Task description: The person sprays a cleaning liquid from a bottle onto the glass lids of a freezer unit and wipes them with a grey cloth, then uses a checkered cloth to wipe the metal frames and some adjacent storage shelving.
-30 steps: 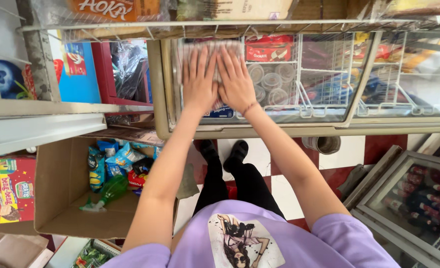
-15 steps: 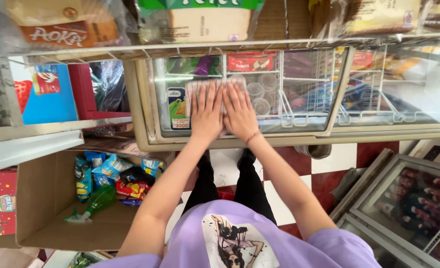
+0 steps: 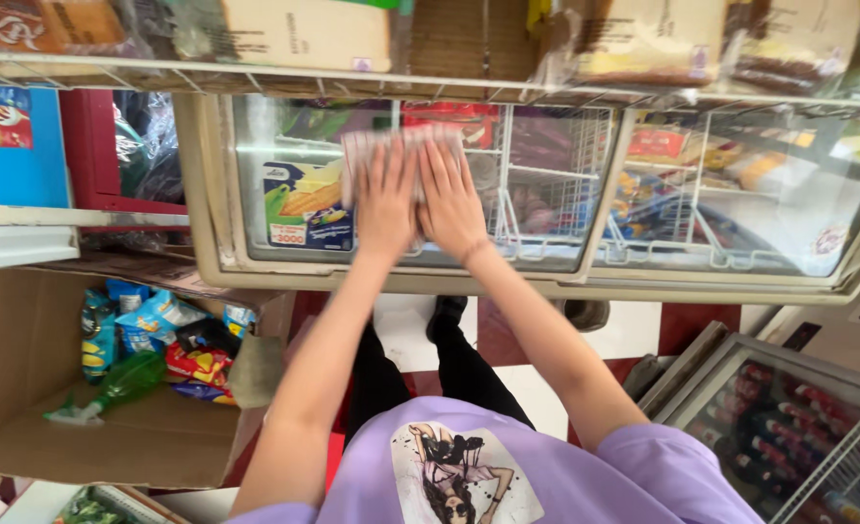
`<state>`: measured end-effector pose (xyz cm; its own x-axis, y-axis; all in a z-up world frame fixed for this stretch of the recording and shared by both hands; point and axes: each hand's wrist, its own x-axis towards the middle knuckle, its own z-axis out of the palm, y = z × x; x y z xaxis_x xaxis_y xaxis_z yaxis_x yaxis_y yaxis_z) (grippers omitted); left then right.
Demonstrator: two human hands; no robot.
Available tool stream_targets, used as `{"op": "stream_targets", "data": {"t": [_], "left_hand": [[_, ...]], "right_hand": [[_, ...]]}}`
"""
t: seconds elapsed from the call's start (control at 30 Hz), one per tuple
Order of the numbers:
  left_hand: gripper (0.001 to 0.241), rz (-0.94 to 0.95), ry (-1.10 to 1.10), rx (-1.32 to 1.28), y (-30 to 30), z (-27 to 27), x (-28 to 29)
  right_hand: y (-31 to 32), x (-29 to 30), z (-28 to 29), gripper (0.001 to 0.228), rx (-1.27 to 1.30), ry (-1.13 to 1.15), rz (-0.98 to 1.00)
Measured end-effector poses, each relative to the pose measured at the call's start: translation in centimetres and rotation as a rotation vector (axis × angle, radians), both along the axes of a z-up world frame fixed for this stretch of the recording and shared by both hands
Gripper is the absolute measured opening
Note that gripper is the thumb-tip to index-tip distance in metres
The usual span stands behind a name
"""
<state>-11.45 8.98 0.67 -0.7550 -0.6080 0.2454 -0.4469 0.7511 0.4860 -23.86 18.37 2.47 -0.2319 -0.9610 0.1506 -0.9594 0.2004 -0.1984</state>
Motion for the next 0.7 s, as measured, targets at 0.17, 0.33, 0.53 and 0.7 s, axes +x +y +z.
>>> {"op": "stream_targets", "data": {"t": [0.17,0.33,0.53,0.7], "left_hand": [[0.071,-0.019,-0.013,0.056,11.8,-1.0,-0.1],[0.069,-0.023,0.002,0.03,10.2,-0.6,-6.5],[0.066,-0.023,-0.002,-0.011,5.0,1.2,-15.5],[0.068,-0.021,-0.025,0.008,7.2,1.3,-14.9]], "right_hand": [[11.6,0.1,-0.8,0.079,0.06,0.006,0.004],[10.4,-6.2,-0.6,0.078,0.041,-0.01,-0.033],[5.3,-14.3,1.7,0.079,-0.005,-0.014,-0.074],[7.2,-14.1,1.4,0.077,-0.07,0.014,-0.077]]}}
